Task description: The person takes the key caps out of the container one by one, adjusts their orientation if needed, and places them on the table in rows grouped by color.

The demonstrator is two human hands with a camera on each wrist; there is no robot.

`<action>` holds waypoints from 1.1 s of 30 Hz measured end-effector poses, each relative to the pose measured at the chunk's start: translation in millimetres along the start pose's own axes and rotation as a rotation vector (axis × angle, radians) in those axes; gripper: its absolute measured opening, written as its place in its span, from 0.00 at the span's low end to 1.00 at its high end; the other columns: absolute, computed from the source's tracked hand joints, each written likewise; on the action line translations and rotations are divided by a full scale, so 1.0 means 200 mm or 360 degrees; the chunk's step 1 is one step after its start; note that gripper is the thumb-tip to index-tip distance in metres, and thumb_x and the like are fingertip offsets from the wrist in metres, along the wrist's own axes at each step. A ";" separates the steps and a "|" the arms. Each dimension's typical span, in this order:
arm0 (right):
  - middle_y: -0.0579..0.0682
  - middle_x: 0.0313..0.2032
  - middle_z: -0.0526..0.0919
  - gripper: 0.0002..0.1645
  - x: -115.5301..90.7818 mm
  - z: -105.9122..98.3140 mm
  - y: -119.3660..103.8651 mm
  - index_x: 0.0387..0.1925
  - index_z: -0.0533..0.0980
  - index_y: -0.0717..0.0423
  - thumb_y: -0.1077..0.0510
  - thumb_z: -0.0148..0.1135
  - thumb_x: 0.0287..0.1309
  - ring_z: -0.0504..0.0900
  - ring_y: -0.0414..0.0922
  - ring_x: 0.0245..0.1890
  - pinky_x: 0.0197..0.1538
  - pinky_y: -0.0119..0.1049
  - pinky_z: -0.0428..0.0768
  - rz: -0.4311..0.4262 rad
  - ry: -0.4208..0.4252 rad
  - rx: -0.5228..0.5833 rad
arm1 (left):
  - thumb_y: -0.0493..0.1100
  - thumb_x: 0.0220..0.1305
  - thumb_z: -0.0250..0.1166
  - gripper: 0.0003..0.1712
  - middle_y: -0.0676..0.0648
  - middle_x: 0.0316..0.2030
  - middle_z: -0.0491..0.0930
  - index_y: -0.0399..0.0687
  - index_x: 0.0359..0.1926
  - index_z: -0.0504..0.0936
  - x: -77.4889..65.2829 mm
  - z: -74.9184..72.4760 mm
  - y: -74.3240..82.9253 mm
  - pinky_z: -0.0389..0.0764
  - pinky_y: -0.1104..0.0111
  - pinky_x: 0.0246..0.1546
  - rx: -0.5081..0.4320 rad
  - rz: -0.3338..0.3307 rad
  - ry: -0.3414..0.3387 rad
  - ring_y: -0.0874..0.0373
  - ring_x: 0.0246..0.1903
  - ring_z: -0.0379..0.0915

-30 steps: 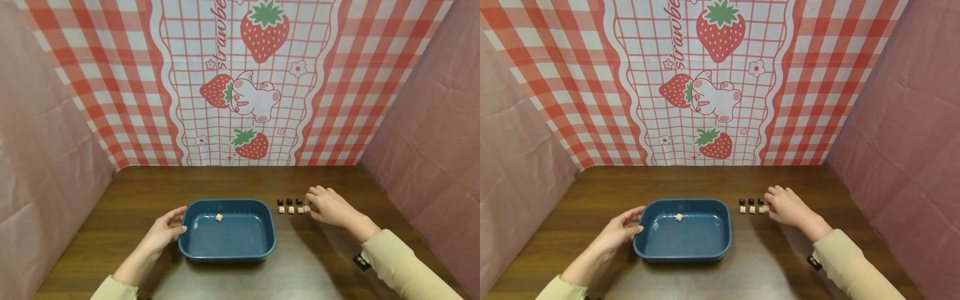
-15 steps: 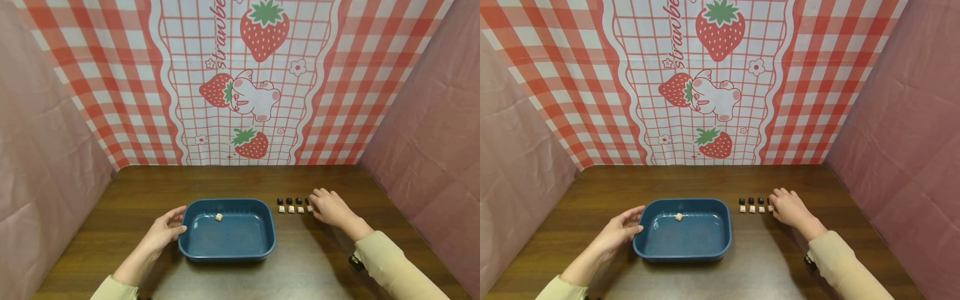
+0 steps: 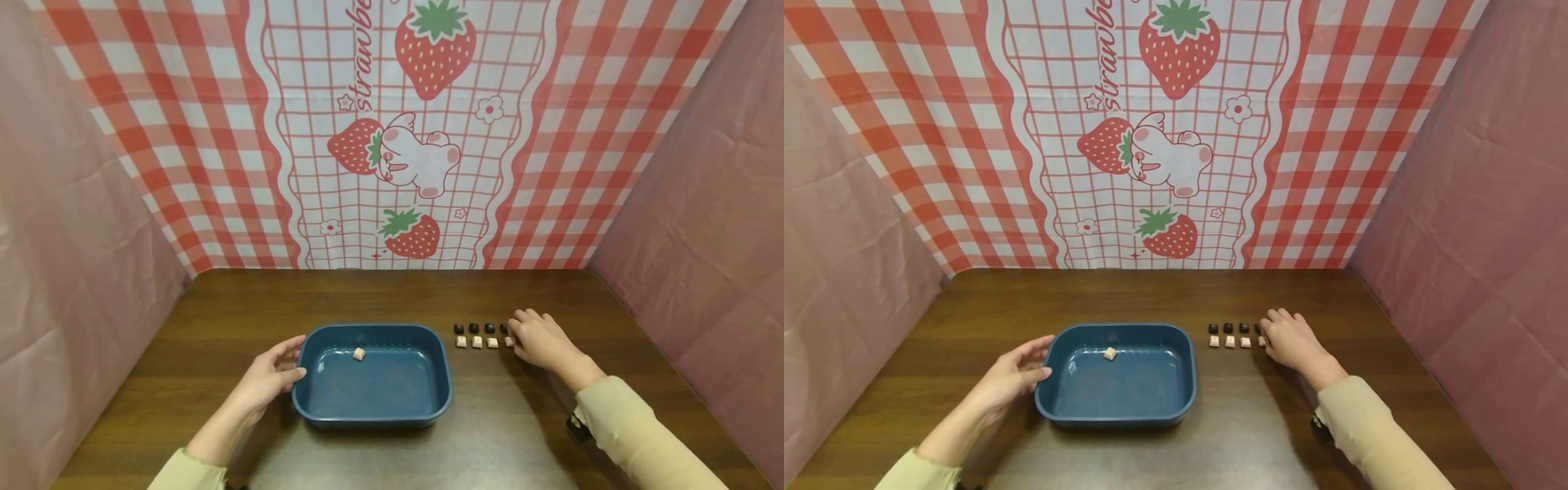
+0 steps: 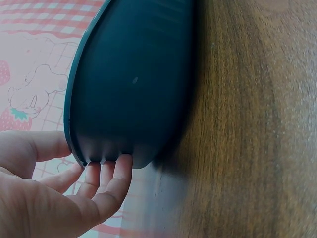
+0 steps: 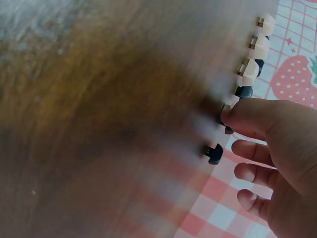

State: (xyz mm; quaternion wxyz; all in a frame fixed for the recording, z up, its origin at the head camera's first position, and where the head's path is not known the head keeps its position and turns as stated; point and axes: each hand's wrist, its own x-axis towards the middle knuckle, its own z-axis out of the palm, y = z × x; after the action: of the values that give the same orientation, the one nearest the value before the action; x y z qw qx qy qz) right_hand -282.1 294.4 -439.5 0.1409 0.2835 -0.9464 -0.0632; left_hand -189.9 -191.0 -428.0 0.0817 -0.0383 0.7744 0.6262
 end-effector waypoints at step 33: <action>0.50 0.34 0.74 0.20 0.32 -0.39 -0.31 0.34 0.73 0.54 0.54 0.72 0.39 0.72 0.50 0.37 0.33 0.43 0.68 -0.0410 0.0235 -0.0072 | 0.28 0.58 0.59 0.33 0.35 0.52 0.70 0.40 0.66 0.65 0.00 -0.01 0.00 0.77 0.64 0.35 -0.0012 0.0036 -0.0005 0.52 0.43 0.73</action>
State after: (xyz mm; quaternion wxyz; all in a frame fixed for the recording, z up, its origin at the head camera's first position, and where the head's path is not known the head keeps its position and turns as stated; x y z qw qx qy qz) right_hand -277.6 203.0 -362.9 0.2074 0.4034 -0.8875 -0.0810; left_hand -189.7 -192.3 -428.2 0.0757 -0.0289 0.7723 0.6301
